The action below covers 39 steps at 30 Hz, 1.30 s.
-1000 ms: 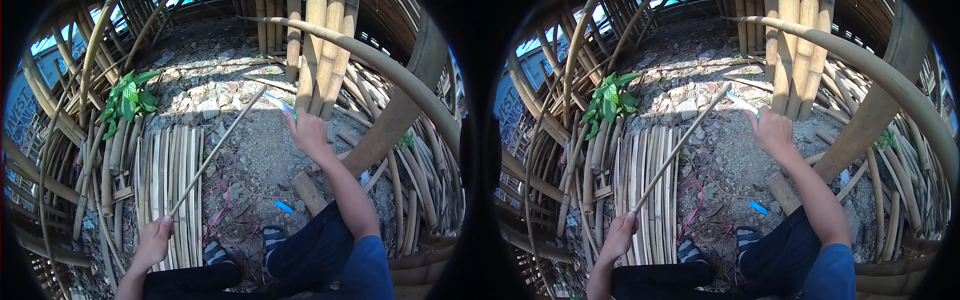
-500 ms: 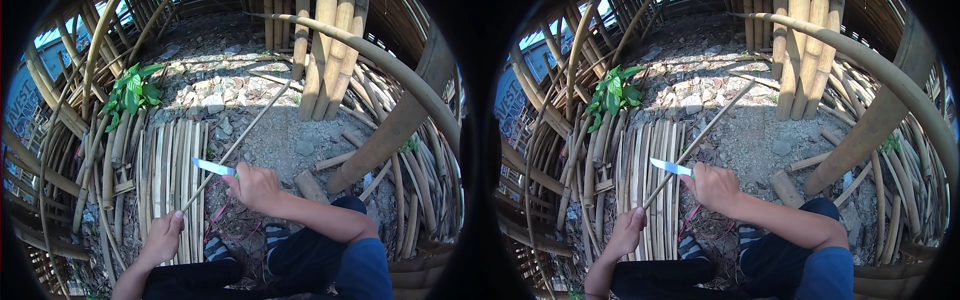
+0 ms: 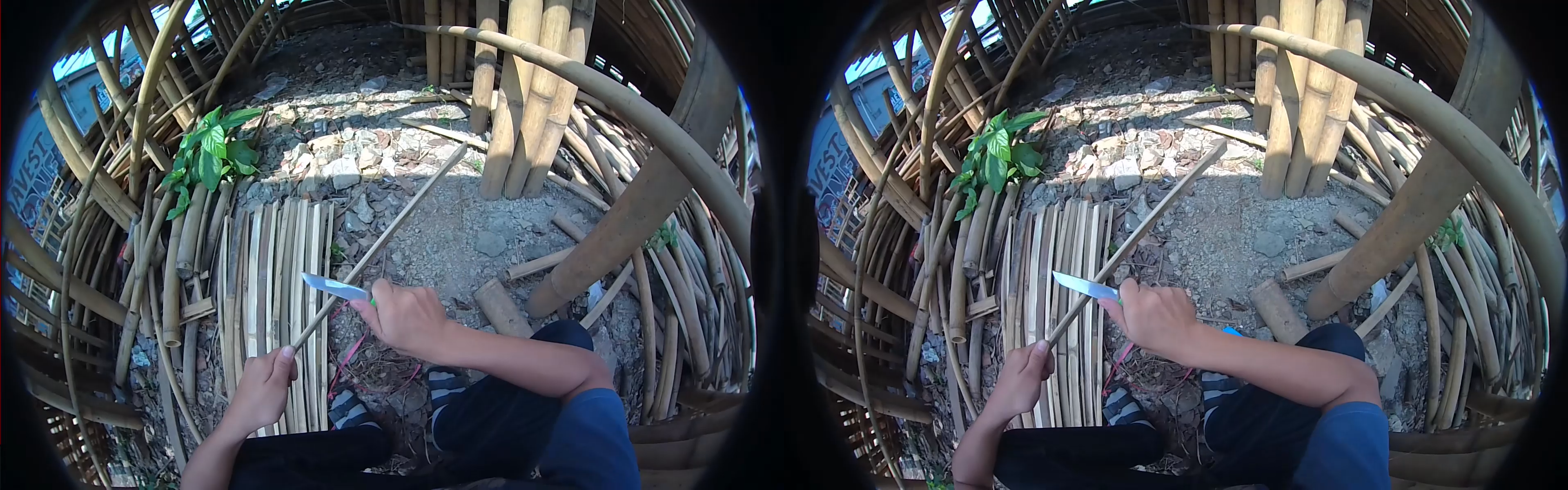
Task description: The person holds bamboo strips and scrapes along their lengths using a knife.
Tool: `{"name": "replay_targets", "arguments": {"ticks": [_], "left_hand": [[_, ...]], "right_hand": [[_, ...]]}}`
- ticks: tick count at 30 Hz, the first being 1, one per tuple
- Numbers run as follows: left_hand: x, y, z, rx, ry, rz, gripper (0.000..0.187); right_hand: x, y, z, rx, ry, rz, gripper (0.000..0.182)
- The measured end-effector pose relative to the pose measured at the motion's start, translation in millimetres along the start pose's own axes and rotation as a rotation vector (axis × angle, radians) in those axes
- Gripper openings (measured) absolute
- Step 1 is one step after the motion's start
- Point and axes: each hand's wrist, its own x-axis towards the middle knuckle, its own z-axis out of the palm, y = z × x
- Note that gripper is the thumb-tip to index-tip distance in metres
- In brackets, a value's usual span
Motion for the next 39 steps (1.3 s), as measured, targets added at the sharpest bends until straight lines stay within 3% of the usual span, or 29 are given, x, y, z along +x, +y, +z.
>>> {"name": "replay_targets", "arguments": {"ticks": [1,6,9,14,17,21,26,30,32,34,36,39], "left_hand": [[-1,0,0,-0.012,-0.018,-0.011,0.055],[-4,0,-3,-0.042,0.000,0.006,0.054],[-3,-1,-6,-0.019,0.018,0.000,0.054],[1,-1,-2,0.016,0.035,0.016,0.054],[-3,1,-1,0.004,0.017,0.027,0.054],[-8,-3,-3,0.013,0.035,0.019,0.054],[2,-5,-4,0.005,0.047,0.005,0.054],[-2,-4,1,0.025,0.060,0.032,0.055],[-7,-2,-1,-0.003,0.051,0.046,0.055],[-8,-8,0,0.018,0.064,0.043,0.055],[-3,-13,1,0.052,0.052,0.018,0.056],[-4,-8,-1,0.014,0.022,0.010,0.055]], "right_hand": [[2,7,2,-0.009,0.075,-0.085,0.039],[12,37,1,-0.078,0.150,-0.084,0.041],[27,58,-13,-0.156,0.076,0.203,0.046],[19,46,-1,-0.123,0.093,0.246,0.045],[8,19,-2,-0.040,0.004,0.007,0.042],[29,73,-15,-0.181,0.152,0.046,0.042],[30,58,-9,-0.180,0.084,0.176,0.041],[14,41,-6,-0.117,0.075,-0.022,0.040],[25,62,-11,-0.185,0.149,0.097,0.040],[33,97,-17,-0.291,0.161,0.037,0.042],[44,107,-24,-0.317,0.161,0.280,0.044],[28,77,-18,-0.189,0.085,0.202,0.043]]}}
